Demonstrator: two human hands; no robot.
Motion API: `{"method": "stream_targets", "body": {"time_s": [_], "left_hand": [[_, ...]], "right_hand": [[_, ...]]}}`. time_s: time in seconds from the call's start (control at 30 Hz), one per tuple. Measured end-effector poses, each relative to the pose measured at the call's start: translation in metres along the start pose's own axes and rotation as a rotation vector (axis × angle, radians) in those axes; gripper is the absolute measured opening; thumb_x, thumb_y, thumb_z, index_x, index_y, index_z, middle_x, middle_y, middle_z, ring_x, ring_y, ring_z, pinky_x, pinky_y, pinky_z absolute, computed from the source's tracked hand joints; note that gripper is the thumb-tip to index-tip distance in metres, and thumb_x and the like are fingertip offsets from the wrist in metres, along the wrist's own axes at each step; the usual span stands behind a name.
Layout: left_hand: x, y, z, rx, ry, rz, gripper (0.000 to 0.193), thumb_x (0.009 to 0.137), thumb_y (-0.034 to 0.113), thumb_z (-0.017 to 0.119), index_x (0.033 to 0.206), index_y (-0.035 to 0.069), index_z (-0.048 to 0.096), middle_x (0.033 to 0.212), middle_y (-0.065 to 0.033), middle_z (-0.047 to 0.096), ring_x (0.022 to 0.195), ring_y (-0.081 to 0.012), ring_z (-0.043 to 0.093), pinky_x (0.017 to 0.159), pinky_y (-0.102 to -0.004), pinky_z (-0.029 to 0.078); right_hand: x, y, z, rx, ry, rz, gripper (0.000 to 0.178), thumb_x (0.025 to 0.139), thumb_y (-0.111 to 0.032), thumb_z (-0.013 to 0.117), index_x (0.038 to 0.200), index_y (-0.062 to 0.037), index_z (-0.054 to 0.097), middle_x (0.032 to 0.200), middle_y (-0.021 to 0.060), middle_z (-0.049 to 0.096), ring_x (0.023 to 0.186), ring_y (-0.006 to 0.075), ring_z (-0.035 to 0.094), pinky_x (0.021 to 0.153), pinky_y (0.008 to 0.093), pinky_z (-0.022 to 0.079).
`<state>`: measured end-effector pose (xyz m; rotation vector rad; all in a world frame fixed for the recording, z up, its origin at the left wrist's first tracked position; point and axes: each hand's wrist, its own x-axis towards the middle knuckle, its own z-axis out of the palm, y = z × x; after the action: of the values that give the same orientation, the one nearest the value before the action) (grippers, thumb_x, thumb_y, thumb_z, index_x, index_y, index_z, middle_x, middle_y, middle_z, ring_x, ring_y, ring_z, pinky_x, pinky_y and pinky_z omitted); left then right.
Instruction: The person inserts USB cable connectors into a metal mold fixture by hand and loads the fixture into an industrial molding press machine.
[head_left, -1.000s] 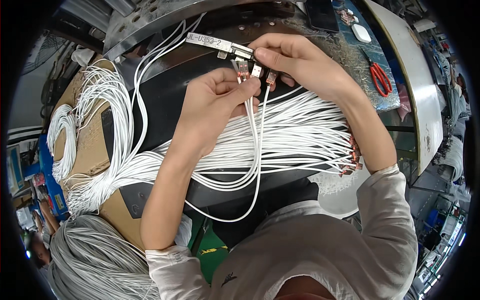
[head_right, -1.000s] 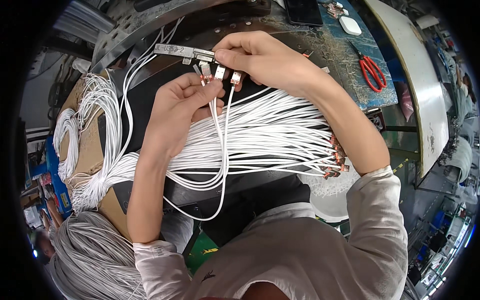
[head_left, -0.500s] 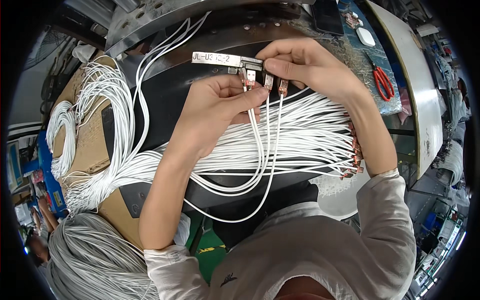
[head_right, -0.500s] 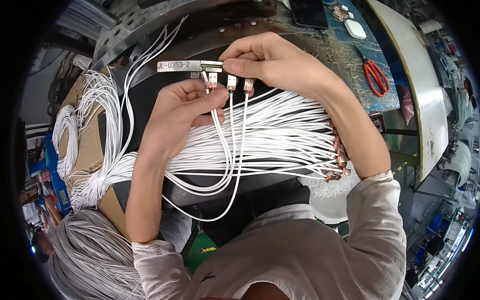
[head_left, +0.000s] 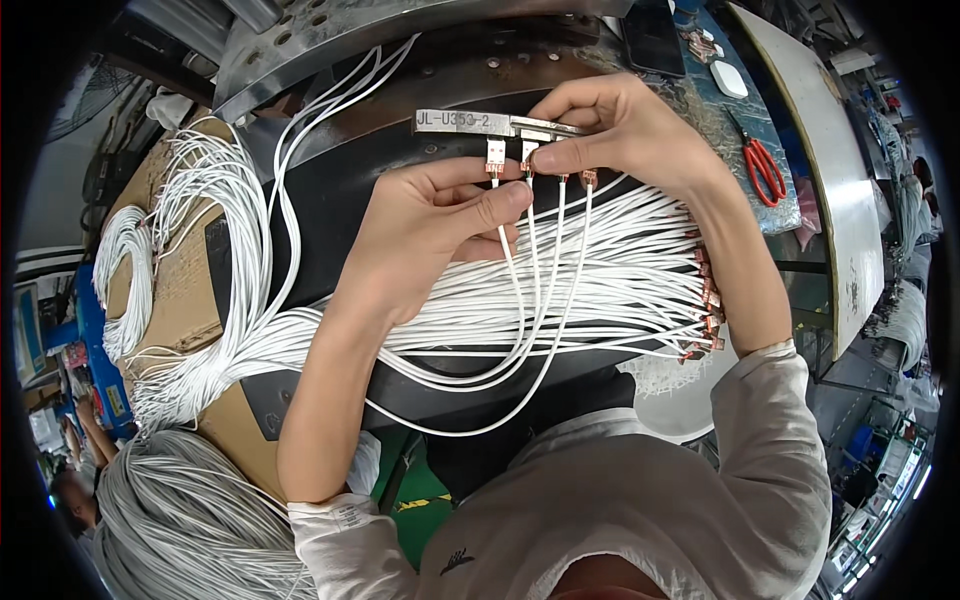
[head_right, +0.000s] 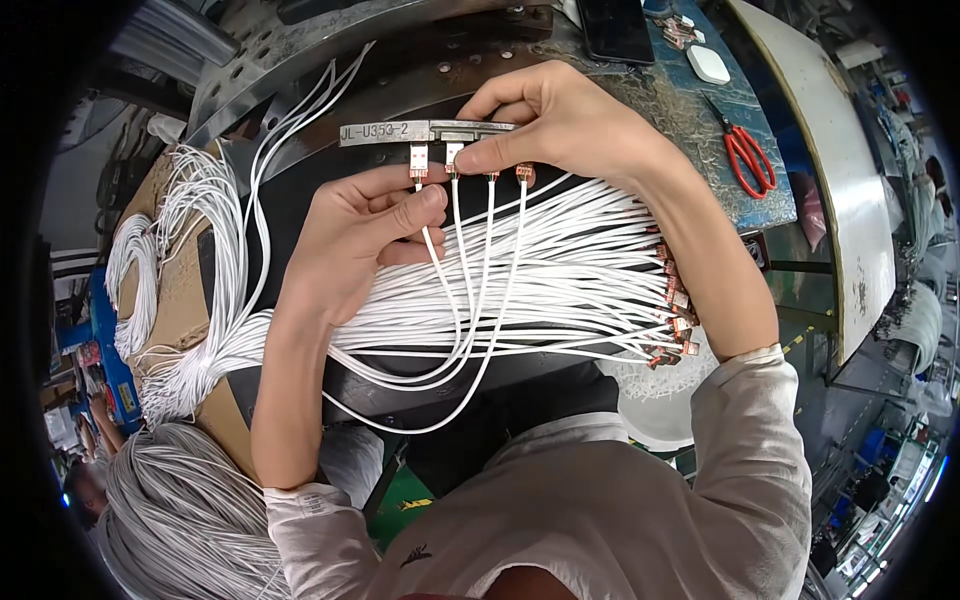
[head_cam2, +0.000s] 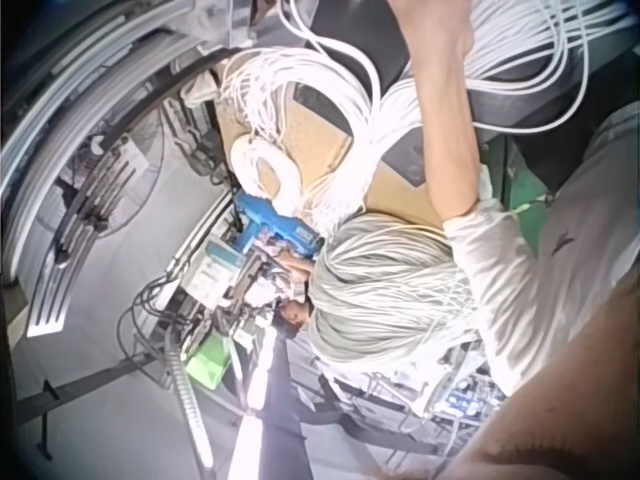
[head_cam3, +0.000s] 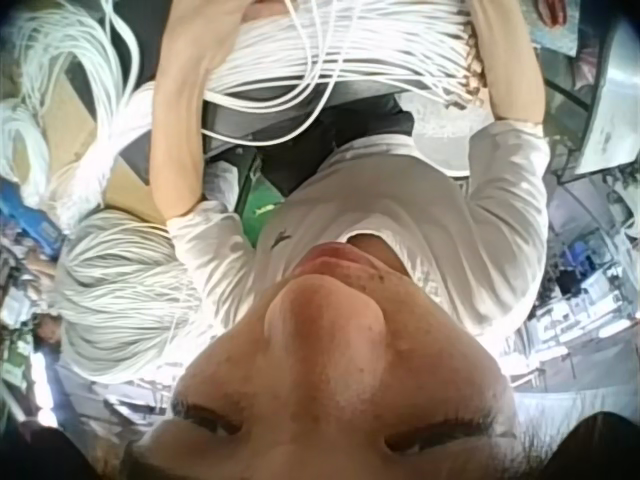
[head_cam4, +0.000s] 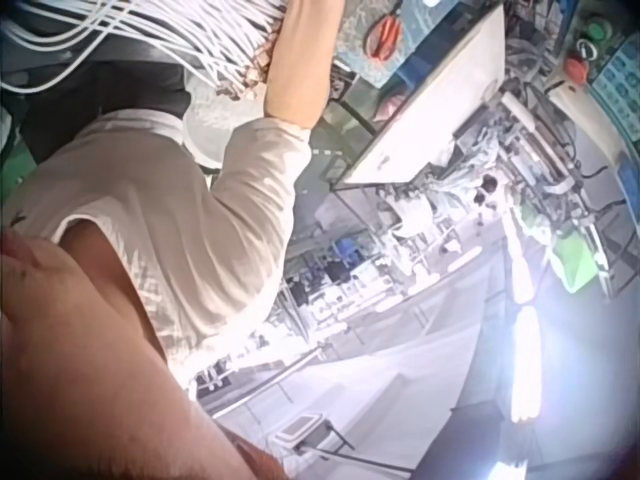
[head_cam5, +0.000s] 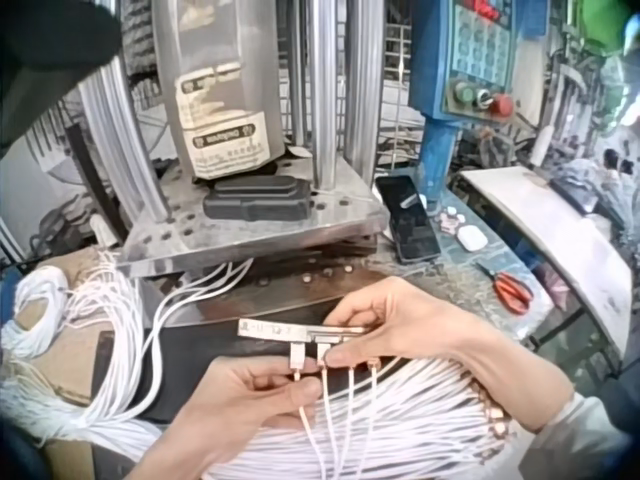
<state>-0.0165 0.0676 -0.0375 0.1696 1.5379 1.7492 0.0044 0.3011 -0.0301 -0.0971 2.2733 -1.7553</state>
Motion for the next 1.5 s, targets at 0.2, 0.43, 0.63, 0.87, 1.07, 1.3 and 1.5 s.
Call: {"method": "stream_targets", "body": {"time_s": [0.2, 0.43, 0.63, 0.87, 1.07, 1.3, 1.5], "left_hand": [[-0.005, 0.003, 0.0, 0.105, 0.081, 0.071, 0.025, 0.092, 0.02, 0.073, 0.103, -0.003, 0.073, 0.075, -0.0053, 0.068, 0.069, -0.0094, 0.065, 0.061, -0.0236, 0.054], [-0.007, 0.011, 0.001, 0.779, 0.411, 0.294, 0.035, 0.091, 0.033, 0.072, 0.085, 0.0, 0.076, 0.055, -0.0093, 0.059, 0.051, -0.0134, 0.06, 0.05, -0.0271, 0.041], [-0.003, 0.012, -0.023, 1.073, 0.582, 0.598, 0.023, 0.088, 0.023, 0.073, 0.088, 0.0, 0.074, 0.071, -0.0116, 0.065, 0.07, -0.0228, 0.064, 0.06, -0.0334, 0.047], [0.074, 0.028, -0.037, 1.695, 0.633, 1.05, 0.03, 0.082, 0.008, 0.069, 0.111, 0.001, 0.066, 0.107, -0.0151, 0.063, 0.109, -0.0333, 0.058, 0.078, -0.0457, 0.053], [0.106, 0.034, -0.029, 1.798, 0.747, 0.969, 0.04, 0.08, 0.003, 0.066, 0.119, 0.0, 0.061, 0.108, -0.0186, 0.065, 0.104, -0.0373, 0.063, 0.08, -0.0446, 0.058], [0.112, 0.048, -0.034, 1.694, 0.618, 0.732, 0.031, 0.083, 0.006, 0.064, 0.113, 0.0, 0.064, 0.09, -0.02, 0.071, 0.079, -0.0369, 0.07, 0.071, -0.0458, 0.059], [0.014, 0.042, -0.018, 1.308, 0.378, 1.084, 0.007, 0.08, 0.007, 0.068, 0.079, 0.001, 0.066, 0.072, -0.0187, 0.065, 0.063, -0.0326, 0.065, 0.056, -0.0396, 0.051]], "right_hand": [[0.003, -0.005, -0.007, -0.2, -0.083, 0.044, 0.033, 0.079, -0.012, 0.082, 0.108, 0.0019, 0.072, 0.085, 0.0049, 0.072, 0.072, 0.0087, 0.064, 0.062, 0.0228, 0.049], [0.019, 0.009, -0.017, -0.742, 0.027, -0.417, 0.04, 0.074, -0.016, 0.084, 0.11, -0.0012, 0.072, 0.103, 0.0094, 0.065, 0.097, 0.0248, 0.063, 0.083, 0.0336, 0.049], [-0.005, 0.003, -0.035, -0.952, 0.145, -0.223, 0.034, 0.083, -0.021, 0.077, 0.111, -0.0025, 0.071, 0.106, 0.0119, 0.064, 0.102, 0.031, 0.062, 0.088, 0.0386, 0.049], [0.091, 0.003, -0.054, -1.1, 0.428, -0.584, 0.025, 0.096, -0.018, 0.062, 0.115, -0.0024, 0.066, 0.105, 0.0137, 0.067, 0.089, 0.0357, 0.065, 0.083, 0.0401, 0.052], [0.17, 0.016, -0.079, -0.413, 0.415, -0.446, 0.022, 0.093, -0.016, 0.066, 0.112, -0.0053, 0.065, 0.102, 0.0129, 0.068, 0.087, 0.0241, 0.065, 0.082, 0.0369, 0.052], [0.167, 0.001, -0.062, -1.004, 0.557, -0.63, 0.028, 0.09, -0.02, 0.069, 0.113, -0.0054, 0.063, 0.105, 0.0152, 0.068, 0.093, 0.0241, 0.065, 0.084, 0.0357, 0.051], [0.114, 0.006, -0.054, -1.089, 0.633, -0.494, 0.028, 0.09, -0.02, 0.069, 0.111, -0.0024, 0.064, 0.108, 0.0212, 0.066, 0.1, 0.0382, 0.062, 0.085, 0.0401, 0.05]]}}
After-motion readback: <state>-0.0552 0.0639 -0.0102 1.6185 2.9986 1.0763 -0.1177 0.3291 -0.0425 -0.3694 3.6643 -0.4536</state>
